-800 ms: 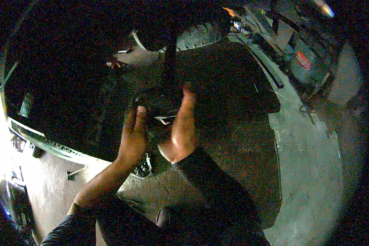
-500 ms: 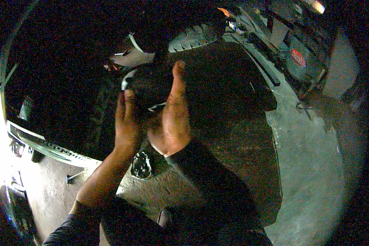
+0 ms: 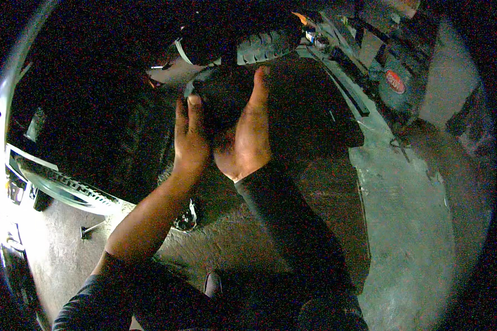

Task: The person kneels beside a lifted vehicle and works on the rear wheel hub. They use a screwdriver to pry and adjust components, then use a socket wrench to tighten bolts on the hub assembly. The person remains on the floor for the duration of the task.

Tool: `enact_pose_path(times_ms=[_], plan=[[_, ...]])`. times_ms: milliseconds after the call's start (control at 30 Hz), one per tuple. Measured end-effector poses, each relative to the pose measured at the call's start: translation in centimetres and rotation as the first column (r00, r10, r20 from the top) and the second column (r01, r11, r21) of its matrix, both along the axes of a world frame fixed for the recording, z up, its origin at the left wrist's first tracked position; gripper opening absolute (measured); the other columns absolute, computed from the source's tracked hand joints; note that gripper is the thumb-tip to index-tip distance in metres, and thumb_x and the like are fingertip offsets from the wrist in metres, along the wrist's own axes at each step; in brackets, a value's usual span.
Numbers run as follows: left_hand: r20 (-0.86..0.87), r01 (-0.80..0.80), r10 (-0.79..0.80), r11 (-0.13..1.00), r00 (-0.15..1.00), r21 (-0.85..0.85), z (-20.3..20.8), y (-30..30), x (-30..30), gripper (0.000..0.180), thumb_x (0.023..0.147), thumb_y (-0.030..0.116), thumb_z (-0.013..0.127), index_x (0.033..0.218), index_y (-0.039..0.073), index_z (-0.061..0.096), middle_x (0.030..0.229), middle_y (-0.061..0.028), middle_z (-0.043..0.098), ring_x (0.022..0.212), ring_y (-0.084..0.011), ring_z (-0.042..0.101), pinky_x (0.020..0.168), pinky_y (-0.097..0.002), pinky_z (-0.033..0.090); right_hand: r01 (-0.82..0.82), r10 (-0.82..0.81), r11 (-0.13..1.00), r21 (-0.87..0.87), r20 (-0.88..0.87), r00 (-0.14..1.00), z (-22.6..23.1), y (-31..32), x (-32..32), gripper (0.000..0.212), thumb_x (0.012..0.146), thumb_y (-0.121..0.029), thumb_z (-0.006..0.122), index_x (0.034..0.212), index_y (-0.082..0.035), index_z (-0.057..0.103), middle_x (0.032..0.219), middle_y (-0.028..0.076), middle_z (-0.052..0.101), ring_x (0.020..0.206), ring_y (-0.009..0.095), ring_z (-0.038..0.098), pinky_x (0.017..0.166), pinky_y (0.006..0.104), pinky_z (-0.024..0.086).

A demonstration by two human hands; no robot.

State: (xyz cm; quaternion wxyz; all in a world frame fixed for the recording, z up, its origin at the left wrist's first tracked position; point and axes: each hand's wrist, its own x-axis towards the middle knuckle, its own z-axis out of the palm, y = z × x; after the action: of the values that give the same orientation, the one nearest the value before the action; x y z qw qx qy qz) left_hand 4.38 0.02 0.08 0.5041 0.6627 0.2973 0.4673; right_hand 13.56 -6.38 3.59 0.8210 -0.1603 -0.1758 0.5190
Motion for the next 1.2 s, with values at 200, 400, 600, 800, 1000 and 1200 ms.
enact_pose_path(times_ms=[200,400,600,800,1000,1200], plan=[[-0.194,-0.002,-0.009,0.998,0.981,-0.056,-1.8,-0.2,-1.8,0.093,0.108,0.061,0.044,0.159,-0.014,0.024,0.144,-0.0304,0.053,0.119,-0.031,0.059,0.102,-0.0367,0.048,-0.125,0.128,0.971,-0.203,0.002,0.992,-3.1,-0.9,-0.3,0.087,0.092,-0.088,0.039,0.127,-0.014,0.068,0.123,0.008,0.071,0.115,0.029,0.063,0.103,0.0501,0.047],[-0.244,-0.033,0.019,0.998,0.97,-0.054,-1.7,0.0,-3.7,0.095,0.107,0.062,0.045,0.16,-0.013,0.021,0.163,-0.03,0.037,0.153,-0.0359,0.034,0.125,-0.0382,0.027,-0.107,0.144,0.962,-0.252,0.133,0.981,-5.4,-1.4,-0.3,0.076,0.094,-0.08,0.05,0.134,-0.016,0.063,0.127,0.004,0.067,0.121,0.025,0.059,0.106,0.0505,0.046],[-0.248,0.093,-0.073,0.993,0.966,0.072,-2.9,0.8,-4.8,0.102,0.104,0.056,0.059,0.158,-0.017,0.015,0.159,-0.0278,0.043,0.148,-0.0354,0.04,0.126,-0.0382,0.025,0.127,-0.024,0.955,-0.268,0.358,0.933,-7.0,-0.5,-0.5,0.059,0.099,-0.065,0.06,0.136,-0.019,0.059,0.131,0.004,0.064,0.121,0.021,0.059,0.108,0.0504,0.046],[-0.42,-0.061,0.334,0.837,0.844,0.543,-5.2,4.1,-3.2,0.081,0.108,0.039,0.059,0.159,-0.011,0.021,0.153,-0.0175,0.052,0.143,-0.0336,0.046,0.127,-0.0436,0.02,0.507,-0.302,0.858,-0.085,0.715,0.631,-6.9,2.7,-3.2,0.08,0.102,-0.051,0.065,0.151,0.005,0.036,0.145,0.024,0.054,0.134,0.039,0.051,0.117,0.0474,0.036],[-0.039,-0.224,0.316,0.749,0.948,0.624,-3.9,7.1,-1.0,0.093,0.085,0.04,0.087,0.139,-0.005,0.027,0.13,-0.0215,0.048,0.124,-0.0326,0.049,0.115,-0.0451,0.034,0.546,-0.585,0.774,0.321,0.693,0.422,-2.2,5.2,-3.1,0.065,0.099,-0.036,0.072,0.138,0.009,0.044,0.125,0.03,0.062,0.115,0.048,0.06,0.108,0.0543,0.042],[-0.29,-0.112,0.385,0.747,0.876,0.655,-6.6,5.5,-0.5,0.075,0.107,0.044,0.058,0.158,0.001,0.025,0.145,-0.0115,0.053,0.137,-0.0271,0.048,0.122,-0.041,0.025,0.621,-0.428,0.771,0.142,0.837,0.34,-2.5,3.2,-2.8,0.051,0.095,-0.032,0.077,0.123,0.006,0.057,0.115,0.025,0.066,0.104,0.04,0.065,0.097,0.0486,0.05]])
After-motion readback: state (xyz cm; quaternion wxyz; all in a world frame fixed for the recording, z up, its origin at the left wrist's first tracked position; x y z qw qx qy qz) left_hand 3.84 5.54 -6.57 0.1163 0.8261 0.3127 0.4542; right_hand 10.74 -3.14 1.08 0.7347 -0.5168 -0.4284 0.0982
